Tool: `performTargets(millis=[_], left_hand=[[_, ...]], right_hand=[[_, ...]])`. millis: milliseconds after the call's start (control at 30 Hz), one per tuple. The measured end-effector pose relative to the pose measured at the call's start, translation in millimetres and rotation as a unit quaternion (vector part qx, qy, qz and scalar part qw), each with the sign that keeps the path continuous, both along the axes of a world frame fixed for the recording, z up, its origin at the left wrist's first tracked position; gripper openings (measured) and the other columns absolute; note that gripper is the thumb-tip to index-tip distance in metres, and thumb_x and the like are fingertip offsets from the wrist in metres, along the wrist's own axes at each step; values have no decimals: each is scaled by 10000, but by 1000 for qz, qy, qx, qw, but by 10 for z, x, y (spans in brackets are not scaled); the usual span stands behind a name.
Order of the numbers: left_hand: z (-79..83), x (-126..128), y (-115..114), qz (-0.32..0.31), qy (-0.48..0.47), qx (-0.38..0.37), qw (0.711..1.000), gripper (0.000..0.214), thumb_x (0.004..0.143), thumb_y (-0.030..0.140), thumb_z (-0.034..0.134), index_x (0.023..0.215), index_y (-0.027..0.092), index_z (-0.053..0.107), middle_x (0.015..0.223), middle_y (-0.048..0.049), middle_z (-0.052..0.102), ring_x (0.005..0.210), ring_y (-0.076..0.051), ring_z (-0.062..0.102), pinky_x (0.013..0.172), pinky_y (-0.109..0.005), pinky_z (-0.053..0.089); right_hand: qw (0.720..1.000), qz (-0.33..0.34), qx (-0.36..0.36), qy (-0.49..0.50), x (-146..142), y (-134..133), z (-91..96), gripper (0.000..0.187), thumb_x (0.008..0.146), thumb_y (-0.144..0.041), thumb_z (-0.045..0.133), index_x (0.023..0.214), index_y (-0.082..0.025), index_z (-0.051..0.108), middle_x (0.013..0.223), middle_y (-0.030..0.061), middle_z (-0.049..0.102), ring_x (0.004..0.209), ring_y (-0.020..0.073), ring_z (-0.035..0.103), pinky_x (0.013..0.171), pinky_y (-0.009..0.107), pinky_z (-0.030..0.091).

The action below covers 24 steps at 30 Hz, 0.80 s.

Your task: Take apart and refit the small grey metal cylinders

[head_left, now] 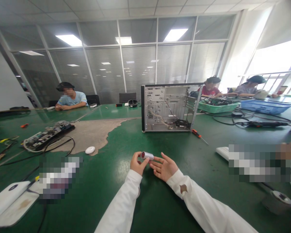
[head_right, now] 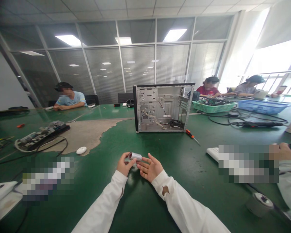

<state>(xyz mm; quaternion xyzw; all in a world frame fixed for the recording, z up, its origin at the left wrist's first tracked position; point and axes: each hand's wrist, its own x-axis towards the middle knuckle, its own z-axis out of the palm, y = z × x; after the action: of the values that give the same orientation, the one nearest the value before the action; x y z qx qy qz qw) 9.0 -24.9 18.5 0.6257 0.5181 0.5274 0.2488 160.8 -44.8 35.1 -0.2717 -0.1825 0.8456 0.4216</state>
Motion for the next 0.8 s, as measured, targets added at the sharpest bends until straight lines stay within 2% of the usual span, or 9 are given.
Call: performTargets(millis=[267, 367, 467, 533, 600, 700, 800], left_hand=[[-168, -10, 110, 45, -16, -4, 999, 326, 584, 394, 550, 788, 144, 502, 769, -46, 556, 709, -159, 520, 487, -216, 388], [-165, 7, 103, 35, -4, -2, 999, 305, 588, 383, 547, 781, 150, 502, 743, -31, 542, 680, -145, 513, 477, -207, 381], [-119, 29, 60, 15, 19, 7, 1000, 277, 589, 345, 553, 787, 158, 497, 754, -24, 526, 676, -135, 506, 466, -196, 376], [-69, 38, 15, -3, 38, 14, 999, 250, 591, 316, 556, 778, 162, 496, 774, -24, 520, 688, -133, 503, 468, -193, 377], [-15, 38, -32, -24, 58, 19, 998, 224, 595, 300, 557, 761, 162, 495, 793, -26, 517, 697, -132, 502, 474, -194, 379], [36, 22, -81, -50, 82, 27, 995, 201, 600, 289, 561, 741, 163, 494, 843, -38, 512, 745, -142, 500, 490, -198, 385], [20, 1, -81, -63, 99, 40, 992, 195, 596, 282, 569, 737, 168, 497, 864, -44, 510, 799, -156, 491, 514, -206, 396]], right_hand=[[996, -30, 68, -44, -7, 22, -51, 313, 702, -359, 469, 974, -204, 461, 949, 49, 536, 732, 109, 531, 573, 224, 402], [990, -52, 107, -70, 3, 32, -74, 302, 690, -327, 488, 973, -226, 460, 935, 35, 532, 717, 103, 524, 560, 218, 400], [974, -81, 175, -121, 8, 51, -91, 327, 657, -302, 528, 970, -239, 461, 923, 23, 520, 693, 96, 517, 531, 208, 391], [950, -107, 237, -173, 6, 65, -106, 353, 641, -305, 542, 977, -235, 460, 935, 27, 503, 664, 93, 514, 504, 205, 381], [913, -128, 306, -236, 6, 73, -125, 390, 631, -309, 548, 1000, -227, 450, 947, 38, 489, 636, 93, 512, 489, 211, 376], [845, -150, 399, -324, 17, 68, -149, 420, 636, -283, 541, 1036, -216, 433, 948, 48, 486, 632, 95, 507, 521, 231, 391], [771, -162, 466, -404, 43, 46, -139, 403, 662, -237, 506, 1056, -211, 426, 939, 48, 491, 656, 97, 503, 560, 240, 409]])
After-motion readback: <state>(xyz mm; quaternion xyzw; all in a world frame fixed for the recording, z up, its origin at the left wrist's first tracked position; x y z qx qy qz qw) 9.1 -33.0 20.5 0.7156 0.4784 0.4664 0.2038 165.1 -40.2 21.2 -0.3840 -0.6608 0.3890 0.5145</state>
